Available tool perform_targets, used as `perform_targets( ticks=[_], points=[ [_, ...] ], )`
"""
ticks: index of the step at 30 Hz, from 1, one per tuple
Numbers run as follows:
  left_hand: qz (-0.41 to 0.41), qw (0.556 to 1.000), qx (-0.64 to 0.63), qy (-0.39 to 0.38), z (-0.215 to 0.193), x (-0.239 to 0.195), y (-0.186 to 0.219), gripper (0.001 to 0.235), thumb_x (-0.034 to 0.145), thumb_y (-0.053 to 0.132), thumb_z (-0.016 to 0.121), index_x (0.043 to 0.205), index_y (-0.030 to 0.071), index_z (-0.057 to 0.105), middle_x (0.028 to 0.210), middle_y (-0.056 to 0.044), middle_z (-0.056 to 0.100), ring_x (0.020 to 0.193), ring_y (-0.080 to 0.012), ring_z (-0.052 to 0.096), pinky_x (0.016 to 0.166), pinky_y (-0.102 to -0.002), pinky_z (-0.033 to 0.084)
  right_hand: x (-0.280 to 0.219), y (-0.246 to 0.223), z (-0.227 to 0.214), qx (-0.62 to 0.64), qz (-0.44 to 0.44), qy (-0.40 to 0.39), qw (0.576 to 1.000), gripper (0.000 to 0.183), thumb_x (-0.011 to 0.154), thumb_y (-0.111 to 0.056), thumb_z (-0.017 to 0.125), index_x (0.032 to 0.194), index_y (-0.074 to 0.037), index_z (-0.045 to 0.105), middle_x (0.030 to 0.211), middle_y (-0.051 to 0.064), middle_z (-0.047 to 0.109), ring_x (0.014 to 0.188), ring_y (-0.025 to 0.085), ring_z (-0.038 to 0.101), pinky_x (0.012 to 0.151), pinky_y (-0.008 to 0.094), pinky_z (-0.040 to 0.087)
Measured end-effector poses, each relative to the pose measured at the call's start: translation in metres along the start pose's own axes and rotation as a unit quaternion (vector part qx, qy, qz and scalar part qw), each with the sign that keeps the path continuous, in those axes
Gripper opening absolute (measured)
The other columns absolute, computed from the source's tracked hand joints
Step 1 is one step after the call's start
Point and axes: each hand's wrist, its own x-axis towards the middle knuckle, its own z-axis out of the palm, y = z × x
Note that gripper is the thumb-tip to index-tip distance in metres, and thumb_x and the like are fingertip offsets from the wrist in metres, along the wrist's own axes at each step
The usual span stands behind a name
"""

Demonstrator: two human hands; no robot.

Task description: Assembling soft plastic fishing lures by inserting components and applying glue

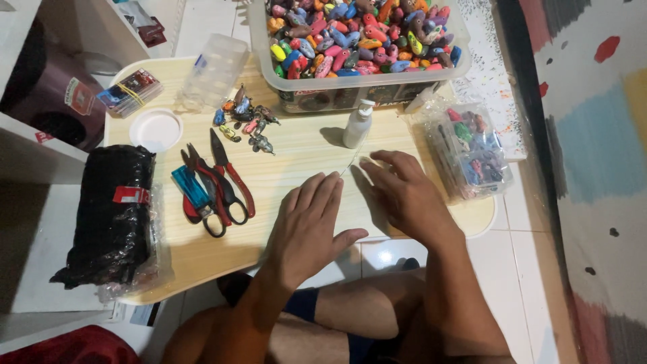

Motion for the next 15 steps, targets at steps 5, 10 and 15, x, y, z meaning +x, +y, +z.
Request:
perform_targets(
  ticks=[5,10,15],
  points=[
    [0.017,0.995,-0.039,-0.085,-0.020,0.003,-0.007,0.084,0.099,0.066,0.043,0.150,-0.001,0.045,0.154,-0.019,0.045,0.149,-0.0340,0.034,0.119,-0.047,0.026,0.007,-0.010,0.015,0.023,-0.068,0.012,0.997,0.040,0.089,-0.008,0.071,0.129,-0.010,0.070,0.124,0.014,0.067,0.124,0.038,0.061,0.111,0.047,0.047],
    [0.005,0.994,-0.063,-0.093,-0.020,0.003,-0.012,0.081,0.101,0.064,0.042,0.150,-0.001,0.045,0.157,-0.019,0.043,0.150,-0.0334,0.033,0.121,-0.046,0.025,-0.003,0.020,0.029,-0.052,-0.042,0.009,0.998,0.039,0.090,-0.025,0.074,0.126,-0.012,0.071,0.128,0.011,0.066,0.129,0.033,0.060,0.112,0.045,0.047],
    [-0.024,0.998,-0.053,0.012,-0.016,0.002,-0.018,0.073,0.097,0.054,0.058,0.144,-0.002,0.053,0.148,-0.023,0.050,0.145,-0.0381,0.040,0.117,-0.050,0.032,-0.005,0.023,0.028,-0.107,0.004,0.025,0.994,0.050,0.097,-0.036,0.069,0.134,-0.001,0.066,0.130,0.021,0.062,0.128,0.040,0.059,0.113,0.047,0.045]
  ],
)
